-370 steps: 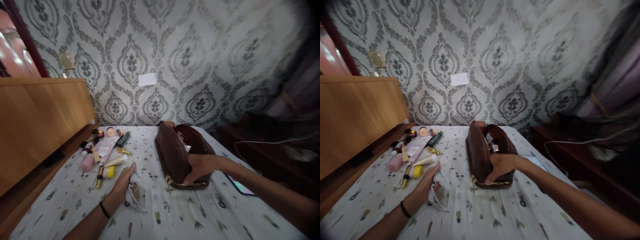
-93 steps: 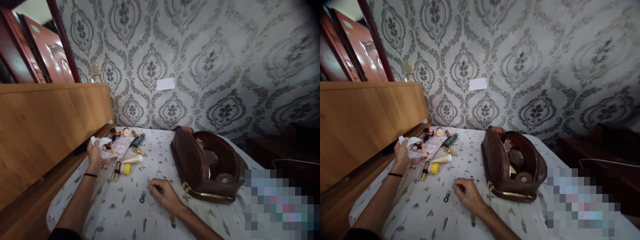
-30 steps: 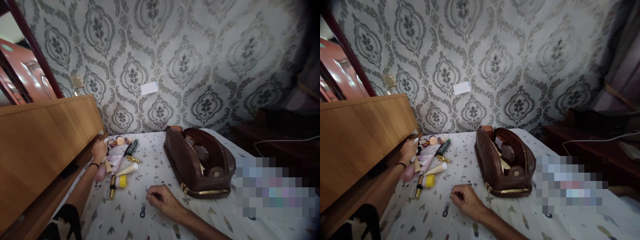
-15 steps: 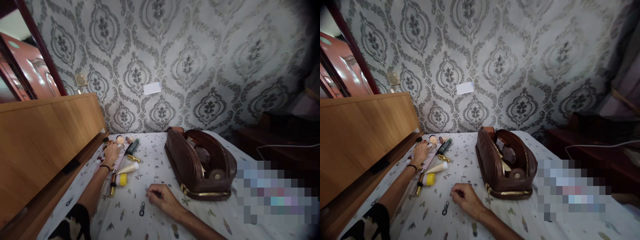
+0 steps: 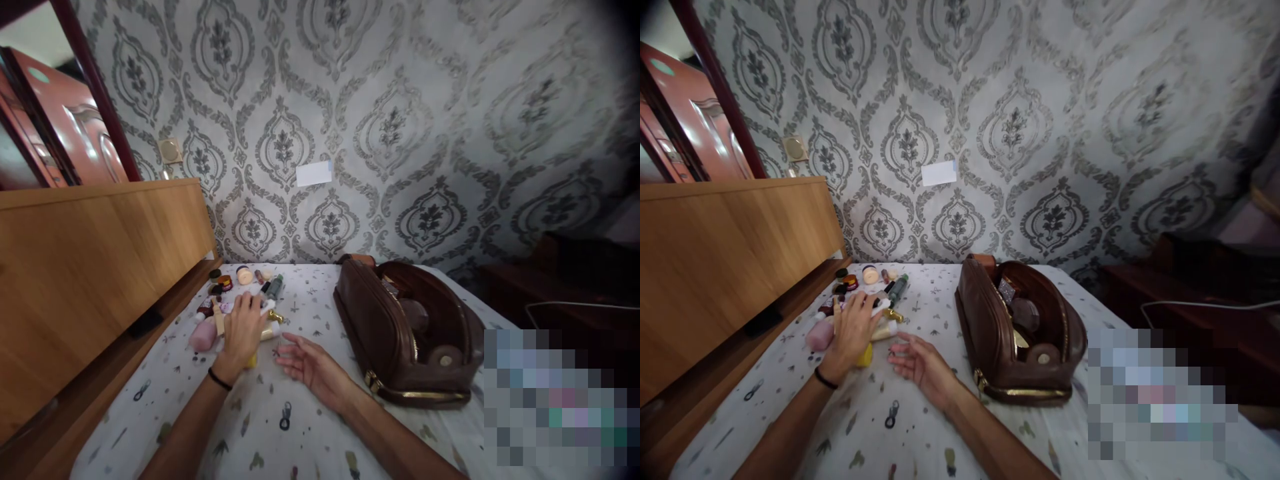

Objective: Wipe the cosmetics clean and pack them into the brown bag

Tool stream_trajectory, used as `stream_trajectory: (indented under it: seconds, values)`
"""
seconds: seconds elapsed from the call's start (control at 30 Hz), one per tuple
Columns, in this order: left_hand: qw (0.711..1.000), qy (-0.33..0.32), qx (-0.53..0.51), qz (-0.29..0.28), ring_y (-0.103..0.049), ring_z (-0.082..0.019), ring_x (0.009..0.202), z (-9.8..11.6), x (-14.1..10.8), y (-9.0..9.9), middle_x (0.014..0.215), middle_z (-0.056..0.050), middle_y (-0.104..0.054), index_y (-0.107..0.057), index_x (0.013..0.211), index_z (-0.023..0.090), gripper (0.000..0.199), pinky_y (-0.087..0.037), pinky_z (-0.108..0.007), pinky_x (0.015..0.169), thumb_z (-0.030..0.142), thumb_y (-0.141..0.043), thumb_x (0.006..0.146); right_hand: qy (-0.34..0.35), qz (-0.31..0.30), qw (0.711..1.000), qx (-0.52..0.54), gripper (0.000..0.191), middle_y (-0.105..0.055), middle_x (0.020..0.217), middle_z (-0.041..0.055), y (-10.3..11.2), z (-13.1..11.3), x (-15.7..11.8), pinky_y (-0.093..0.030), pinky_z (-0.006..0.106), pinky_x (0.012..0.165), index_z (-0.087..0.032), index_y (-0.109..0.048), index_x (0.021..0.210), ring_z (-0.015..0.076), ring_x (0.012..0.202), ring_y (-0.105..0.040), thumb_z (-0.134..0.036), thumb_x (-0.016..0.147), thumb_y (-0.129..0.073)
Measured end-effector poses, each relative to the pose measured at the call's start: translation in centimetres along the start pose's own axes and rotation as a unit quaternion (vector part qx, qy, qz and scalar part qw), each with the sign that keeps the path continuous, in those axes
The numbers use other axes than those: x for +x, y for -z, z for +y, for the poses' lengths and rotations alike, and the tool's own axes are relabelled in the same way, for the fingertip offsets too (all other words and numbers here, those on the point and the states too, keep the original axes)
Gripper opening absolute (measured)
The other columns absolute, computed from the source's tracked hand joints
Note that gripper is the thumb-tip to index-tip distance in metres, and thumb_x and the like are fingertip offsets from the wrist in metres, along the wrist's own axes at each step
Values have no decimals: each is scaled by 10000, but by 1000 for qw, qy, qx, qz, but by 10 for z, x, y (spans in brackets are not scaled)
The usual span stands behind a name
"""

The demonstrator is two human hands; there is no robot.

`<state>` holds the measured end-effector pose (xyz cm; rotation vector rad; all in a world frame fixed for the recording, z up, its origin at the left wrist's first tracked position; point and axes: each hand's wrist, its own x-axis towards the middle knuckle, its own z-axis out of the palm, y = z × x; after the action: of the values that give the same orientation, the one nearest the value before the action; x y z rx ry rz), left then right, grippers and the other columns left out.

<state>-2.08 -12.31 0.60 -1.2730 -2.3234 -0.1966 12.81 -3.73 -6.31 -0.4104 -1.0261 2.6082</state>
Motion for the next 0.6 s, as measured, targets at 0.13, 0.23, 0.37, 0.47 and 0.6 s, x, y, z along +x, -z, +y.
stream_trajectory:
  seconds: [0.13,0.23,0.37,0.47,0.6]
  values:
    - [988,-136,-22,69,-592,-289,1059,28,-37,0,1124,-113,-624,-599,1169,222,270,-527,-343,695,323,-587,919,-1,-12,997,80,242,-742,929,27,11,4,3,-515,291,783,-198,-658,1021,163,810,-705,-380,862,-665]
    - [959,-252,-76,109,-630,-263,987,50,-60,-5,1079,-106,-651,-589,1172,193,309,-537,-326,667,397,-549,944,-21,10,990,136,220,-740,823,21,21,3,4,-522,260,718,-170,-672,911,144,708,-684,-385,865,-667]
    - [924,-317,-176,120,-663,-214,849,65,-72,-9,959,-69,-679,-600,1072,182,301,-512,-290,557,437,-469,979,-85,46,982,163,258,-743,775,50,24,-2,1,-522,233,633,-149,-703,933,151,678,-694,-391,902,-619]
    - [918,-298,-228,128,-655,-200,797,63,-70,-10,902,-52,-673,-606,1009,192,262,-513,-293,567,381,-425,1002,-67,32,980,185,247,-741,768,43,22,-2,-3,-526,224,625,-152,-707,983,150,695,-699,-372,887,-647]
    - [916,-279,-256,134,-629,-225,810,60,-67,-13,884,-67,-656,-618,957,179,244,-530,-329,614,325,-426,992,-75,33,974,209,199,-710,671,10,24,7,-10,-461,186,483,-138,-686,826,110,548,-637,-335,854,-693]
